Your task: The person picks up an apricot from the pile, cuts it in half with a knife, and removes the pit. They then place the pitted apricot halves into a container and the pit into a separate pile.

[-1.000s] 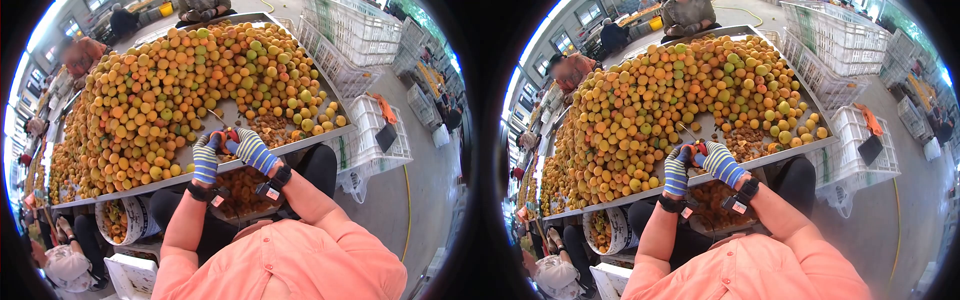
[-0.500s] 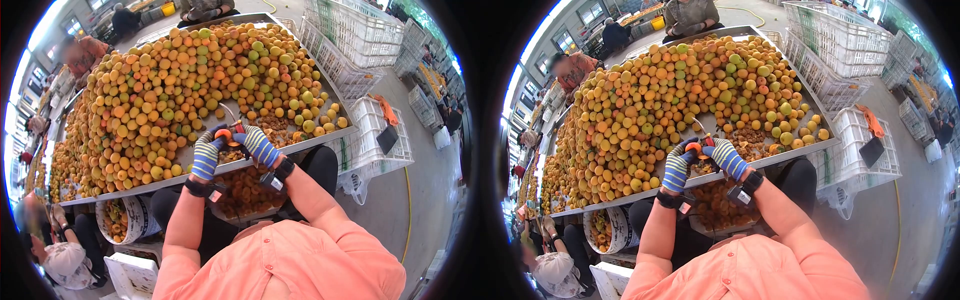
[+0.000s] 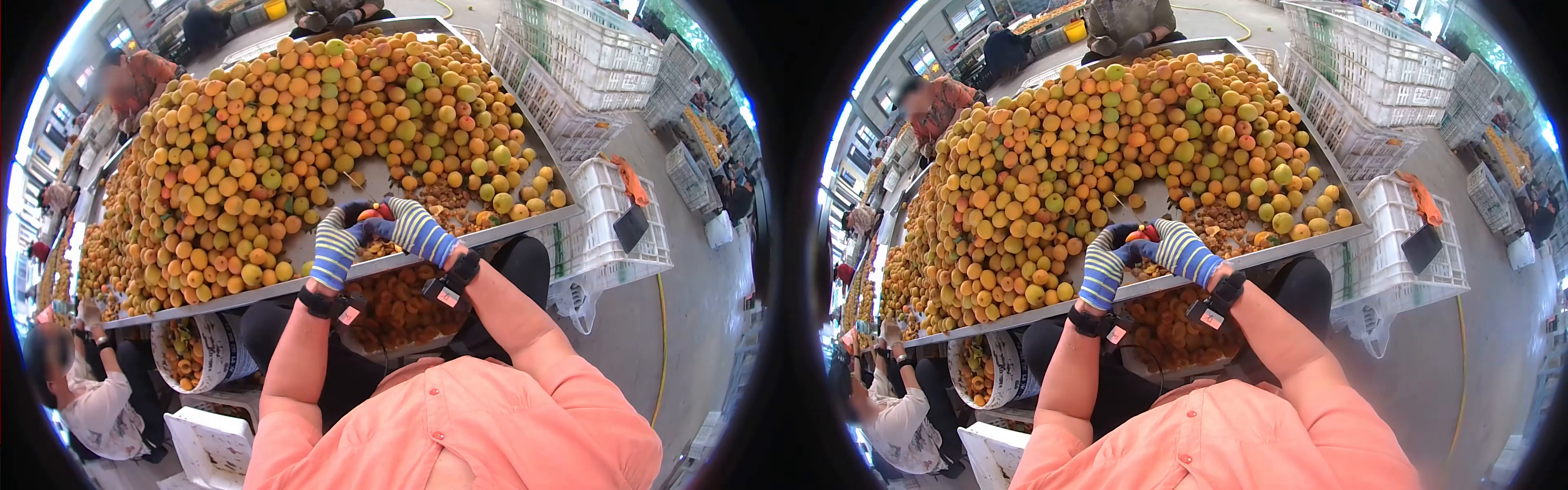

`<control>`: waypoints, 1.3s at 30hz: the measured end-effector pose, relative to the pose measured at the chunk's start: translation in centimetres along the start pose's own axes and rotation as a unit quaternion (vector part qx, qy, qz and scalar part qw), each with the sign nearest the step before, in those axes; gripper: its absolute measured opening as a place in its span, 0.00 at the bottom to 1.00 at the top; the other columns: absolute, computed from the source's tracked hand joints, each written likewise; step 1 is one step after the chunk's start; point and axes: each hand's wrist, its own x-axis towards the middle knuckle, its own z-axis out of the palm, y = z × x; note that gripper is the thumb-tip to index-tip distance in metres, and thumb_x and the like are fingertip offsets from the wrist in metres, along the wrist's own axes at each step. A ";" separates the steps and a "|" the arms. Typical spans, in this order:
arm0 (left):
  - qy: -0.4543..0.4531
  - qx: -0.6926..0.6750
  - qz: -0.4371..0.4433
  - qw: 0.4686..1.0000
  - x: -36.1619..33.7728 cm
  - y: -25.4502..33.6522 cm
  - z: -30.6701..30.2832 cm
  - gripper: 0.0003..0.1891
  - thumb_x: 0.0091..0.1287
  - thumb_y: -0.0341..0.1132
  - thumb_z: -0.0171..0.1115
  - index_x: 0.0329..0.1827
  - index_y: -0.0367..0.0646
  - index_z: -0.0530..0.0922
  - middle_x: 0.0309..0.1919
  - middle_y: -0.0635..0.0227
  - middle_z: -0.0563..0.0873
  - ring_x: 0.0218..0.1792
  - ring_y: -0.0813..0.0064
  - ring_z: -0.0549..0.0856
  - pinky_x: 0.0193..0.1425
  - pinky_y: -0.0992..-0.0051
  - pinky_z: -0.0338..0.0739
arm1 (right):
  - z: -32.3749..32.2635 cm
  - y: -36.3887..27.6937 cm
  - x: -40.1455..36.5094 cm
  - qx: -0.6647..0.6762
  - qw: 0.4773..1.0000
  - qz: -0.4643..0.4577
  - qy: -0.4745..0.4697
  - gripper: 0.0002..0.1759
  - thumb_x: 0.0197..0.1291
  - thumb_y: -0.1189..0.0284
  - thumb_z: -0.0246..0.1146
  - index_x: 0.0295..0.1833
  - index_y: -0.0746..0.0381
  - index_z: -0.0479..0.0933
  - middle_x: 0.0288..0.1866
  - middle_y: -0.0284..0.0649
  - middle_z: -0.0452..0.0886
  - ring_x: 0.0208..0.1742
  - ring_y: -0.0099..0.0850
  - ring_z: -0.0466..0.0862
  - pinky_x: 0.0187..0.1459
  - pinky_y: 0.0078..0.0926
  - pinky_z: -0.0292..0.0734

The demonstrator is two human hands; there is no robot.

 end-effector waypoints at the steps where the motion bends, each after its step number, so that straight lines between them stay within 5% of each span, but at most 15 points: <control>1: -0.005 0.023 0.016 1.000 -0.2 0.4 0.1 0.17 0.60 0.28 0.66 0.52 0.36 0.78 0.38 0.66 0.85 0.32 0.81 0.83 0.33 0.83 0.77 | -0.4 -0.7 -0.2 0.049 0.998 0.030 -0.005 0.24 0.56 0.56 0.66 0.41 0.69 0.78 0.29 0.40 0.82 0.31 0.25 0.79 0.35 0.26 0.75; 3: -0.021 -0.007 0.012 1.000 -0.7 0.9 0.0 0.17 0.61 0.29 0.64 0.53 0.35 0.77 0.37 0.66 0.85 0.30 0.82 0.82 0.32 0.84 0.76 | -0.8 -1.3 -0.5 0.146 0.985 0.091 -0.014 0.22 0.57 0.58 0.66 0.42 0.69 0.79 0.29 0.36 0.82 0.31 0.23 0.79 0.35 0.25 0.75; 5: -0.046 -0.043 0.002 0.998 -0.8 0.7 -0.6 0.16 0.63 0.29 0.63 0.53 0.35 0.76 0.36 0.67 0.85 0.29 0.82 0.82 0.31 0.85 0.75 | -1.0 -0.8 -0.7 0.267 0.947 0.176 -0.012 0.18 0.57 0.59 0.65 0.42 0.64 0.81 0.24 0.29 0.78 0.23 0.16 0.74 0.25 0.16 0.68; 9: 0.022 -0.028 -0.011 0.999 0.4 -0.6 -2.5 0.13 0.68 0.32 0.57 0.52 0.36 0.78 0.34 0.66 0.85 0.27 0.83 0.81 0.28 0.88 0.72 | -2.5 -2.7 -2.8 0.187 0.965 0.175 -0.052 0.15 0.57 0.60 0.64 0.39 0.61 0.81 0.22 0.27 0.76 0.18 0.14 0.70 0.20 0.14 0.63; 10: 0.042 0.027 -0.032 0.998 0.5 -0.2 -2.8 0.15 0.71 0.40 0.54 0.50 0.38 0.80 0.37 0.66 0.85 0.31 0.81 0.82 0.32 0.85 0.74 | -2.8 -3.9 -3.8 0.180 0.962 0.185 -0.091 0.16 0.57 0.59 0.64 0.38 0.62 0.80 0.22 0.27 0.76 0.18 0.13 0.70 0.19 0.13 0.63; 13: 0.053 -0.047 -0.116 0.991 1.4 -0.8 -3.3 0.21 0.71 0.49 0.51 0.50 0.40 0.81 0.42 0.67 0.86 0.38 0.79 0.82 0.37 0.81 0.75 | -0.6 -2.5 -6.7 0.218 0.958 0.103 -0.154 0.13 0.56 0.65 0.67 0.39 0.63 0.80 0.26 0.32 0.81 0.28 0.16 0.75 0.31 0.18 0.73; 15: 0.041 -0.002 -0.074 0.996 1.2 -0.9 -3.7 0.24 0.70 0.53 0.50 0.49 0.41 0.82 0.44 0.69 0.85 0.42 0.79 0.81 0.42 0.78 0.76 | -0.4 -3.4 -8.4 0.091 0.968 0.091 -0.216 0.12 0.55 0.67 0.69 0.39 0.64 0.79 0.28 0.34 0.82 0.34 0.17 0.77 0.39 0.22 0.74; 19: 0.119 0.065 0.012 0.991 0.9 0.1 -6.9 0.14 0.68 0.41 0.58 0.46 0.40 0.83 0.36 0.71 0.86 0.36 0.80 0.81 0.38 0.78 0.76 | 1.9 -1.8 -10.6 -0.099 0.968 0.056 -0.224 0.19 0.54 0.59 0.68 0.43 0.63 0.77 0.35 0.52 0.82 0.38 0.48 0.82 0.41 0.34 0.75; 22: 0.150 0.352 0.053 0.922 -1.3 1.6 -10.2 0.12 0.64 0.36 0.62 0.47 0.41 0.82 0.31 0.68 0.87 0.32 0.78 0.83 0.37 0.78 0.76 | 2.0 -1.5 -11.0 -0.165 0.958 0.061 -0.228 0.19 0.54 0.61 0.65 0.47 0.61 0.75 0.36 0.51 0.82 0.39 0.50 0.81 0.41 0.41 0.75; 26: 0.045 0.639 -0.010 0.768 -3.9 1.9 -12.7 0.15 0.57 0.37 0.65 0.45 0.40 0.82 0.36 0.54 0.86 0.40 0.57 0.84 0.45 0.65 0.77 | 1.7 -1.0 -11.1 -0.160 0.965 0.053 -0.202 0.18 0.57 0.59 0.62 0.45 0.61 0.75 0.34 0.51 0.82 0.38 0.49 0.81 0.40 0.42 0.75; 30: -0.027 0.768 -0.064 0.637 -4.6 3.5 -11.9 0.15 0.53 0.39 0.67 0.41 0.40 0.81 0.36 0.54 0.85 0.42 0.55 0.83 0.47 0.62 0.77 | 1.5 -1.1 -11.2 -0.186 0.959 0.031 -0.210 0.18 0.59 0.58 0.60 0.44 0.61 0.75 0.33 0.51 0.82 0.36 0.49 0.81 0.39 0.43 0.75; 38: -0.077 0.757 -0.091 0.642 -1.8 1.8 -11.8 0.18 0.56 0.40 0.66 0.43 0.35 0.80 0.36 0.54 0.85 0.42 0.56 0.84 0.48 0.63 0.77 | 1.6 -1.6 -11.7 -0.150 0.971 0.000 -0.184 0.17 0.59 0.58 0.61 0.43 0.62 0.74 0.32 0.52 0.81 0.36 0.51 0.81 0.37 0.44 0.74; 39: -0.047 0.669 -0.079 0.737 -1.3 1.0 -12.5 0.18 0.56 0.41 0.65 0.43 0.36 0.80 0.35 0.57 0.85 0.39 0.60 0.84 0.45 0.66 0.78 | 1.3 -1.9 -11.8 -0.144 0.974 0.011 -0.173 0.17 0.59 0.58 0.61 0.43 0.62 0.74 0.32 0.53 0.81 0.36 0.51 0.81 0.37 0.45 0.74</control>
